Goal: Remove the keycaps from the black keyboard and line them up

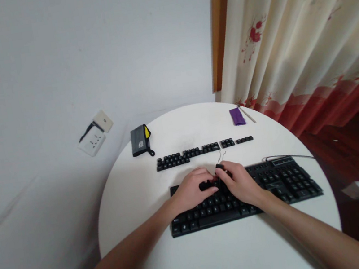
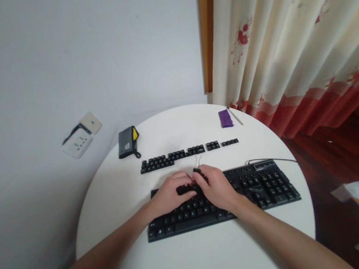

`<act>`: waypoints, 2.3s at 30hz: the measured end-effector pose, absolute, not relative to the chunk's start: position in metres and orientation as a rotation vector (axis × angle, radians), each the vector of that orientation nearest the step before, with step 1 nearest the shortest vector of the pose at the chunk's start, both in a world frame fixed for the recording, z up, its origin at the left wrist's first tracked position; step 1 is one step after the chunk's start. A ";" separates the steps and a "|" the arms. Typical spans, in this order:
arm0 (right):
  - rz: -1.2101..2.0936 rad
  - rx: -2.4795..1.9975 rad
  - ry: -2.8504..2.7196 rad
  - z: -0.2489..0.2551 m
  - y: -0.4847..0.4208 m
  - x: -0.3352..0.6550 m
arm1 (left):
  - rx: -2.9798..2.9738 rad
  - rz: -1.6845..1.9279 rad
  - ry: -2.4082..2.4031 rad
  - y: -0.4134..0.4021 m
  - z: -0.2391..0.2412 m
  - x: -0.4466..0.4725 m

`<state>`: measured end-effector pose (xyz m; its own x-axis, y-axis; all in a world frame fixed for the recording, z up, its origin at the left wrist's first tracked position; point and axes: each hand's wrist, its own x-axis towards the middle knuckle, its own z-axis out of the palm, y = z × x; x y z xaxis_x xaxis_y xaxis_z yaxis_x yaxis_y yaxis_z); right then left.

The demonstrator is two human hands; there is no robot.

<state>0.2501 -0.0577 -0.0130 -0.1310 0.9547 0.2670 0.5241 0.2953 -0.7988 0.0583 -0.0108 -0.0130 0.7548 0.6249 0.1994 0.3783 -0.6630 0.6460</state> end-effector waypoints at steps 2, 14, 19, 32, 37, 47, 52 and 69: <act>0.706 -1.364 -1.745 -0.015 -0.057 0.250 | 2.354 0.611 0.784 -0.012 -0.014 0.060; 0.707 -1.408 -1.619 -0.015 -0.056 0.251 | 2.732 0.624 0.798 -0.022 -0.005 0.065; 0.707 -1.399 -1.628 -0.020 -0.055 0.250 | 2.834 0.680 0.803 -0.020 -0.006 0.065; 0.782 -1.327 -1.550 -0.018 -0.056 0.248 | 2.649 0.930 0.626 -0.019 -0.009 0.065; 0.825 -1.329 -1.500 -0.016 -0.057 0.248 | 2.539 0.968 0.635 -0.018 -0.007 0.065; 1.002 -1.369 -1.312 -0.022 -0.053 0.248 | 2.678 1.089 0.544 -0.018 -0.007 0.063; 0.991 -1.389 -1.333 -0.021 -0.055 0.246 | 2.509 1.043 0.648 -0.018 -0.005 0.065; 0.894 -1.401 -1.433 -0.017 -0.056 0.246 | 2.573 0.874 1.368 0.054 -0.024 0.035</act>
<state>0.2463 -0.0557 -0.0165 0.0618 0.9911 0.1175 0.3296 0.0909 -0.9397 0.0350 0.0539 -0.0241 0.4319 0.7872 0.4403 0.7299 -0.5918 0.3421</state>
